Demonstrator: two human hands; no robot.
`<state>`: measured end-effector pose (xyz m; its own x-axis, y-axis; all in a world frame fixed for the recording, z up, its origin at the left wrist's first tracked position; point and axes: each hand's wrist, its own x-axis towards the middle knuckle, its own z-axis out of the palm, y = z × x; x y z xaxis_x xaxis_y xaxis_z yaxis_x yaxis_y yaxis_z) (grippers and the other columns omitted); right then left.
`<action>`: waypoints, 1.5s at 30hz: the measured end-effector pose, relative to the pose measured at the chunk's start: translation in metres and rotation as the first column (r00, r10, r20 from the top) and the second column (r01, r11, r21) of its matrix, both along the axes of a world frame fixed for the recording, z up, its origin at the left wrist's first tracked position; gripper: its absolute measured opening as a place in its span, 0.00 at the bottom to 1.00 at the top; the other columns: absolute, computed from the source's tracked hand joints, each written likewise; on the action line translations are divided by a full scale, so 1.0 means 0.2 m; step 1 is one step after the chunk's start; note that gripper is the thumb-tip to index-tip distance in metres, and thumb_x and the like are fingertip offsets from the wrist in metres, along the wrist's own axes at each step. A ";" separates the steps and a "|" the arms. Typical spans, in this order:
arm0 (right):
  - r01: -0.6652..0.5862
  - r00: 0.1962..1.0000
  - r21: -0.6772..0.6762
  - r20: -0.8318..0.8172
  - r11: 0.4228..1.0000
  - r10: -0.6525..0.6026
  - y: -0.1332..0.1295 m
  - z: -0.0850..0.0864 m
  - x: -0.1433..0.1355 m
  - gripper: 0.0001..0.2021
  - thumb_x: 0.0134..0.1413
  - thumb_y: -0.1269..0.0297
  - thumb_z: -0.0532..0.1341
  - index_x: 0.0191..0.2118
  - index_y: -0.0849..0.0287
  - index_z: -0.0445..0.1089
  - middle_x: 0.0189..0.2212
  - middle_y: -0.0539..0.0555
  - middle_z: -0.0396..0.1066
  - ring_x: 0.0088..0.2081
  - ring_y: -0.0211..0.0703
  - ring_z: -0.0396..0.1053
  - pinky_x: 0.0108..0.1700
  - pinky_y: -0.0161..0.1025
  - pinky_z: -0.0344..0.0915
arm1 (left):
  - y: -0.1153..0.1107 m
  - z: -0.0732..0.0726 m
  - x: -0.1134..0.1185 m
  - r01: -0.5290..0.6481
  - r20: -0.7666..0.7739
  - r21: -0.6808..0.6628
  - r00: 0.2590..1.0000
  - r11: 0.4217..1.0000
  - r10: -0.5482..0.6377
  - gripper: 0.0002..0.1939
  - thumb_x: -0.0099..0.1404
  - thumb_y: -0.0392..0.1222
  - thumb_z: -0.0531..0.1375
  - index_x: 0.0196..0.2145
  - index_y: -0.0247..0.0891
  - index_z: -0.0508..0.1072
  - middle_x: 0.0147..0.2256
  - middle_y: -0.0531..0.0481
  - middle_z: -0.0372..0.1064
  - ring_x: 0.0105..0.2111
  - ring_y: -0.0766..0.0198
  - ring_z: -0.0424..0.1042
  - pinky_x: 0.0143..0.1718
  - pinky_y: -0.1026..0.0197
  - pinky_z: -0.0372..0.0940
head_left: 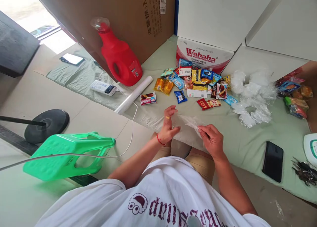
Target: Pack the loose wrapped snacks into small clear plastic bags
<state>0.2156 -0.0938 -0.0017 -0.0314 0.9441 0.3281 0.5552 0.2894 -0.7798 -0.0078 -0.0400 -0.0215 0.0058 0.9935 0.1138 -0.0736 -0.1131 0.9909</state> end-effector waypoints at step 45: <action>0.418 0.876 -0.086 0.304 0.904 -0.375 0.11 -0.30 0.44 0.18 0.57 0.51 0.61 0.44 0.60 0.76 0.46 0.65 0.74 0.53 0.59 0.66 0.60 0.63 0.58 | 0.45 -0.08 0.22 0.063 -0.698 -0.020 0.714 0.998 -0.059 0.24 0.56 0.49 0.72 0.17 0.41 0.61 0.26 0.43 0.65 0.47 0.41 0.69 0.54 0.48 0.58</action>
